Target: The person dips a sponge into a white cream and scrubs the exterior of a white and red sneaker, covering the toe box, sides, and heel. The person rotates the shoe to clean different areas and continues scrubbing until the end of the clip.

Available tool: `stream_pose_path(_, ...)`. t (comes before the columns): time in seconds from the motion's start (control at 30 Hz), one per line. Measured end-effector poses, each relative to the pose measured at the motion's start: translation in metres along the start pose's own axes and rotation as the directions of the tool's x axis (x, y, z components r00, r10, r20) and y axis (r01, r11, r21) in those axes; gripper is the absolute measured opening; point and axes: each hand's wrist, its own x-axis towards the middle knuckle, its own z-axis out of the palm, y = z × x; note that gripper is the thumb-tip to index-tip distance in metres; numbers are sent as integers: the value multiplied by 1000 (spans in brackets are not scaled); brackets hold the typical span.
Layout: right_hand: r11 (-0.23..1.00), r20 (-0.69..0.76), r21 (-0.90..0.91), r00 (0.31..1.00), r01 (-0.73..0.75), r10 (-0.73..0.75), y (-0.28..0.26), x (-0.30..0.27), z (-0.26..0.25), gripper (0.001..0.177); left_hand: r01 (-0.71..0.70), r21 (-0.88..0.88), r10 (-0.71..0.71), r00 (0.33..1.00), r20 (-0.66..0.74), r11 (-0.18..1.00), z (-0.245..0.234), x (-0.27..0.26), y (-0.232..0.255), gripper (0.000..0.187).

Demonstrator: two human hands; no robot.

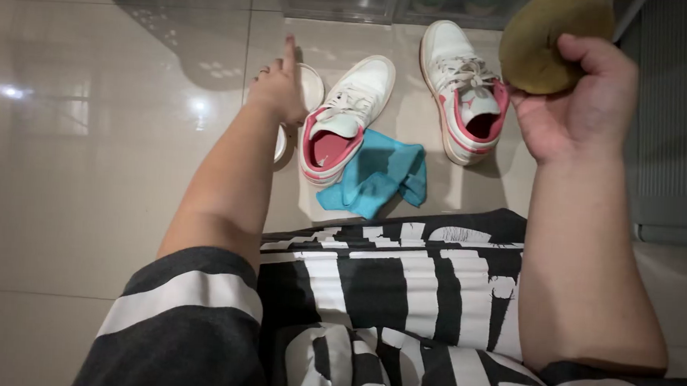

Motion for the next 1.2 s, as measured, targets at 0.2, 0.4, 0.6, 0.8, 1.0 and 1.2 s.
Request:
stream_pose_path(0.2,1000,-40,-9,999,-4,4,2,-3,5,36,157,-42,-159,985,-62,987,-2,-3,-29,161)
stream_pose_path(0.4,998,-63,22,997,-52,53,13,4,9,36,-108,-159,50,942,-331,981,1,-2,-47,140)
stream_pose_path(0.6,995,-36,40,995,-88,90,14,2,12,40,-542,-138,479,816,-323,829,16,-74,15,79)
stream_pose_path(0.8,999,-48,38,998,-29,31,-1,-2,-2,40,-315,-78,264,886,-382,946,4,-90,36,45)
stream_pose_path(1.0,997,-76,72,997,16,-11,-11,-6,-6,38,-235,-185,125,875,-468,954,-2,-75,17,41)
stream_pose_path(1.2,999,-16,30,999,-45,45,-2,-7,3,37,-157,-694,-8,974,-228,702,14,-23,-30,81)
